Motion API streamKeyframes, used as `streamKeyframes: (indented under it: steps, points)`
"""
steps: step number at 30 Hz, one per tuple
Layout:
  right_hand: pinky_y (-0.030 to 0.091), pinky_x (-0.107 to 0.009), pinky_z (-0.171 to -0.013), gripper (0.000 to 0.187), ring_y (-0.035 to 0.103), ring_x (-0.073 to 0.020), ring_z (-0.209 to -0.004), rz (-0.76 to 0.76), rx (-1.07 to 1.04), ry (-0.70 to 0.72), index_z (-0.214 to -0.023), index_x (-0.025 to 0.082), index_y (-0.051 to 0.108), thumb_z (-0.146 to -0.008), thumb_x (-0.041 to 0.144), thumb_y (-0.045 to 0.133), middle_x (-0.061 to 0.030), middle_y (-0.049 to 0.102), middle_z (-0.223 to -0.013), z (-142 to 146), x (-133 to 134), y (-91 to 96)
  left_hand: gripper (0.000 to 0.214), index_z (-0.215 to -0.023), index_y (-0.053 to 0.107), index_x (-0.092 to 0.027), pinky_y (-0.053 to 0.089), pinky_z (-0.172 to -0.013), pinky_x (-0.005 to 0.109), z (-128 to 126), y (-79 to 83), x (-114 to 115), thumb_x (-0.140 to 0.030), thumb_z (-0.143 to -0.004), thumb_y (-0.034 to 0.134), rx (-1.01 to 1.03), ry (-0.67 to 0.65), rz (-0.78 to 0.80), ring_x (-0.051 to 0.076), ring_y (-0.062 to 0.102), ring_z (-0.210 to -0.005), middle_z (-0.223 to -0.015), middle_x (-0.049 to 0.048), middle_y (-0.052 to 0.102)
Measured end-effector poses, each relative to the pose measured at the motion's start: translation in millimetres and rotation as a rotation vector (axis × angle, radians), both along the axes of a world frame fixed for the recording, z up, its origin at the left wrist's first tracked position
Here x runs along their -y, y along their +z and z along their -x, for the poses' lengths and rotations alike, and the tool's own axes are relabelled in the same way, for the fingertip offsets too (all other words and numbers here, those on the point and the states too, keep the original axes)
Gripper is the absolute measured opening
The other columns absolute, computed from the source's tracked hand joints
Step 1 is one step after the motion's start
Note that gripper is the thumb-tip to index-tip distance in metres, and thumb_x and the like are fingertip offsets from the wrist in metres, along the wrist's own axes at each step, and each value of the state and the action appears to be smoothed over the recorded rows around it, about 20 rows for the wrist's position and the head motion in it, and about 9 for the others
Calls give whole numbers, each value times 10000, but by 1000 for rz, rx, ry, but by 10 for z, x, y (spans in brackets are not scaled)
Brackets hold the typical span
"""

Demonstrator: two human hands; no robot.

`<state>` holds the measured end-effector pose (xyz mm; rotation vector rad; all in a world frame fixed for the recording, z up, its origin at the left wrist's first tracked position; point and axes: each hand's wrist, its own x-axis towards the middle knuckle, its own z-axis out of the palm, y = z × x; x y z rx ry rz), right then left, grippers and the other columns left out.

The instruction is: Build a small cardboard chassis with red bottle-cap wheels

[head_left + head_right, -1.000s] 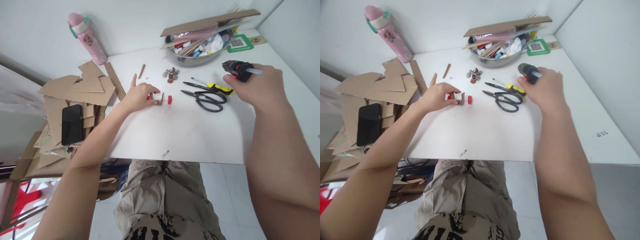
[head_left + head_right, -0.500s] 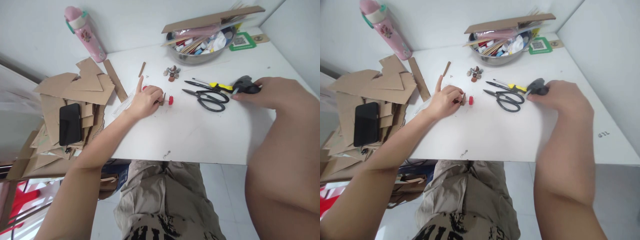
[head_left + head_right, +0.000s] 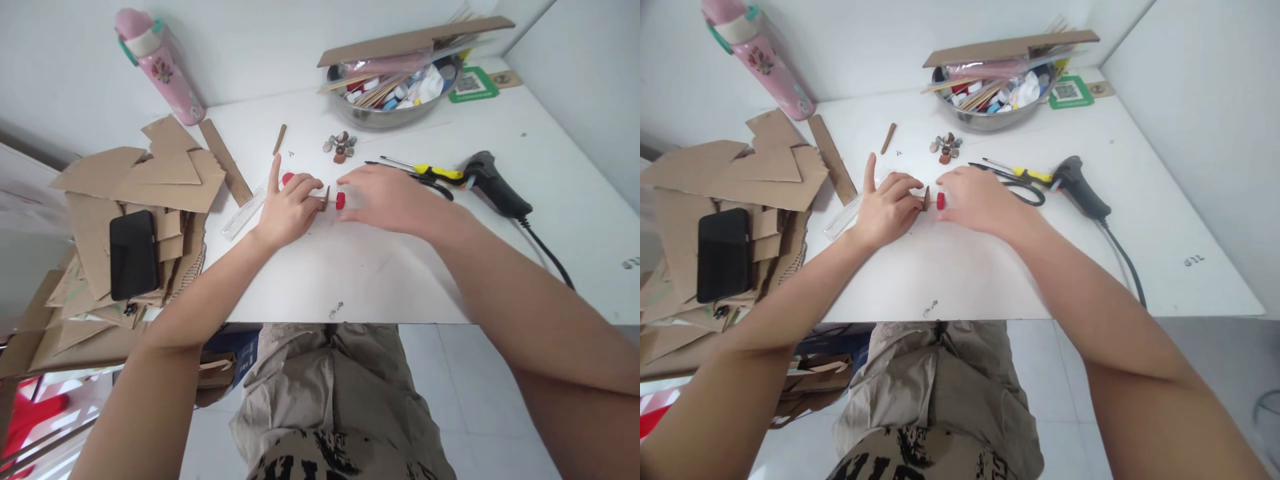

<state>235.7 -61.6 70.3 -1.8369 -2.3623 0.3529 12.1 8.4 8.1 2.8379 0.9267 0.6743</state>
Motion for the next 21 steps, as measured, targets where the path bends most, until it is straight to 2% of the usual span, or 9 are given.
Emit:
streamKeyframes:
  steps: [2,4,6,10,16,21]
  points:
    - [524,-555,-1123,449,704,-433,-1349,-15,23,34,-1363,131,766,-959,312,698,-224,805,-1360,228,-128,-61,266,-936,767,-314,133,-1491,704,2,-11,7,-215,-1035,540,7,-6,-3,268,720,-1331,-1211,10,795]
    - [527,-533,-1052,348,747,-415,-1218,-100,14,44,-1270,163,793,-969,298,682,-192,841,-1224,291,-211,-145,275,-943,769,-307,138,-1496,692,7,-27,5,-218,-1052,533,20,-13,-4,259,720,-1335,-1190,8,791]
    - [526,-510,-1004,349,763,-399,-1138,-158,-28,27,-1286,178,793,-980,308,687,-172,852,-1164,277,-248,-220,279,-942,774,-308,125,-1501,685,7,-47,-7,-212,-1054,538,36,-11,-4,249,725,-1324,-1165,1,787]
    - [533,-456,-915,398,781,-369,-1047,-129,-127,-39,-1351,168,775,-985,306,697,-159,857,-1159,271,-243,-291,291,-949,787,-318,82,-1501,703,-3,-92,-39,-195,-1053,545,68,10,-7,243,737,-1287,-1164,-2,791]
    - [498,-481,-963,312,751,-377,-1023,-152,-154,-32,-1257,190,794,-986,323,715,-149,853,-1088,286,-246,-342,336,-1064,827,-387,158,-1475,744,32,-124,-49,-185,-1067,559,66,0,7,264,733,-1334,-1220,-5,826]
    - [467,-534,-1022,327,703,-405,-1045,-188,-101,-22,-1267,162,787,-1009,331,680,-189,834,-1055,273,-249,-385,254,-1093,822,-398,149,-1416,852,103,-22,-11,-260,-1066,610,88,-47,0,341,720,-1386,-1279,22,850]
